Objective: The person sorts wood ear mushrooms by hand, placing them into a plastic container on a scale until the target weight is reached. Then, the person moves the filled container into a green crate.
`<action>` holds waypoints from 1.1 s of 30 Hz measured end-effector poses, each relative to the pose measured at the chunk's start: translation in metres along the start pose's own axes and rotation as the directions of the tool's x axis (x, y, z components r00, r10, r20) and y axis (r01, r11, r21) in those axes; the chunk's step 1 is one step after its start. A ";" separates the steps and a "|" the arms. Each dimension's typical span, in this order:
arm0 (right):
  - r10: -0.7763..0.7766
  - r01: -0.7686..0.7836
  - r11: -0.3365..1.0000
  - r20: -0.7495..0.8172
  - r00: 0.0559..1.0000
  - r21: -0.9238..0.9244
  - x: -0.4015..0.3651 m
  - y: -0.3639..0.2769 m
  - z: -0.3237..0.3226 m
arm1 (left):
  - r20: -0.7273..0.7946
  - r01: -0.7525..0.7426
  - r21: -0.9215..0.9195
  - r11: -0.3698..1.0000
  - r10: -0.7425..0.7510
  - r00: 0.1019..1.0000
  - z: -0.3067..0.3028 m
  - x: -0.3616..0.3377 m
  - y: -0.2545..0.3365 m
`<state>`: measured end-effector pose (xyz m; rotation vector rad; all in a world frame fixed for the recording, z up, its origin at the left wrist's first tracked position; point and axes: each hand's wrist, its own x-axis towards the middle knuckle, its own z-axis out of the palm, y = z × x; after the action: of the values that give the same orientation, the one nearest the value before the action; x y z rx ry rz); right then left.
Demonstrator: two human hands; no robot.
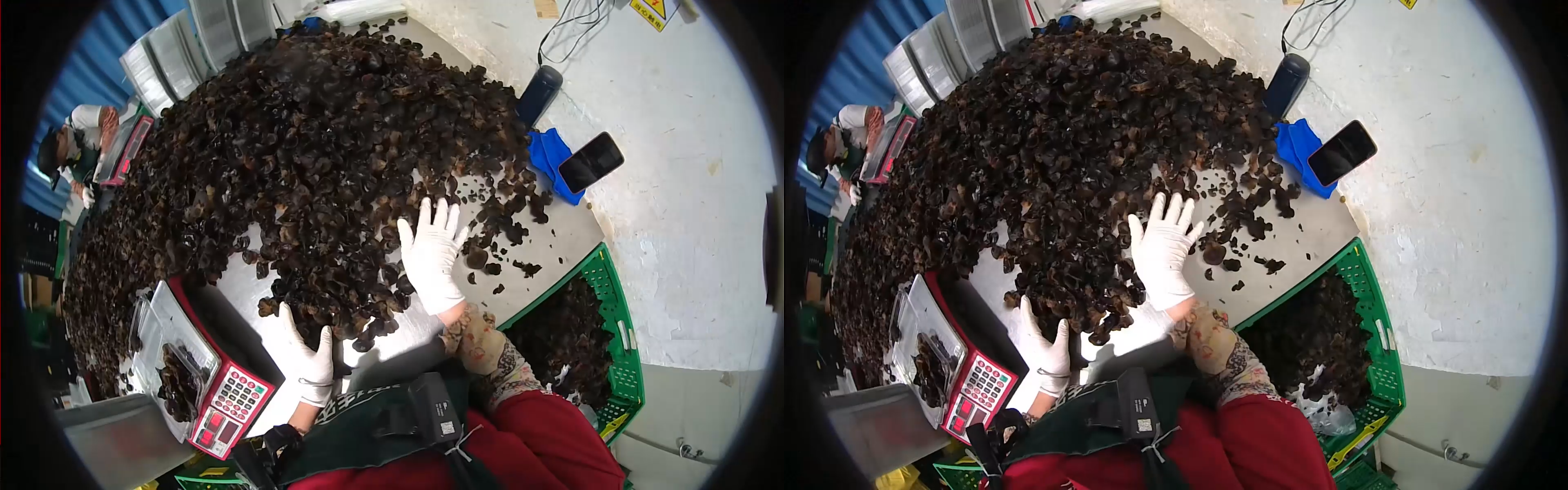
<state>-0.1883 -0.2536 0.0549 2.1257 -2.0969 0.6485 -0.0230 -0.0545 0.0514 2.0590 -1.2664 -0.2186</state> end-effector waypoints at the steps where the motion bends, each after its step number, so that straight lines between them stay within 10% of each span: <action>1: -0.011 0.017 0.999 0.131 0.991 -0.041 -0.005 -0.006 0.002 | -0.062 -0.032 -0.091 0.995 0.027 0.998 0.009 0.000 -0.007; 4: -0.366 0.322 0.930 0.360 0.858 0.179 -0.053 -0.053 -0.027 | -0.039 -0.011 -0.195 0.981 0.004 0.999 0.007 0.000 -0.003; 6: -0.589 0.476 0.788 0.254 0.767 0.392 -0.080 -0.071 -0.026 | -0.015 -0.017 -0.058 0.998 0.016 1.000 0.004 -0.002 -0.011; 8: -0.630 0.403 0.617 0.117 0.768 0.676 -0.070 -0.068 -0.029 | -0.011 0.028 -0.389 0.921 -0.035 0.999 0.025 -0.008 -0.037; 12: -0.389 0.250 0.879 0.309 0.868 0.405 0.027 -0.036 -0.068 | -0.017 0.008 -0.344 0.939 -0.015 1.000 0.020 -0.005 -0.028; 14: -0.051 0.055 0.995 -0.060 0.997 0.078 0.042 -0.011 0.022 | -0.003 0.034 -0.346 0.937 -0.037 0.999 0.020 -0.005 -0.028; 16: -0.051 0.057 0.997 0.126 0.991 -0.049 0.029 -0.027 0.053 | -0.015 0.022 -0.337 0.941 -0.029 0.999 0.021 -0.006 -0.028; 19: -0.444 0.358 0.882 0.285 0.850 0.307 -0.020 -0.085 0.023 | 0.003 0.016 -0.315 0.949 -0.016 1.000 0.020 -0.006 -0.029; 24: -0.504 0.274 0.660 0.143 0.852 0.699 0.005 -0.067 -0.001 | 0.013 0.008 -0.319 0.948 -0.004 1.000 0.020 -0.007 -0.033; 28: -0.054 0.086 0.984 -0.197 0.979 0.158 0.046 -0.035 0.053 | 0.026 0.037 -0.364 0.931 -0.029 0.999 0.021 -0.006 -0.029; 30: -0.197 0.161 0.966 0.175 0.965 0.201 0.025 -0.061 0.030 | 0.019 0.024 -0.361 0.932 -0.019 1.000 0.020 -0.003 -0.028; 33: -0.537 0.423 0.814 0.238 0.809 0.398 -0.037 -0.097 0.001 | 0.014 0.014 -0.351 0.936 -0.010 1.000 0.019 -0.006 -0.029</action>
<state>-0.0928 -0.2138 0.0629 3.0053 -1.5063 0.6256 -0.0144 -0.0509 0.0179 1.7605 -1.1283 -0.4311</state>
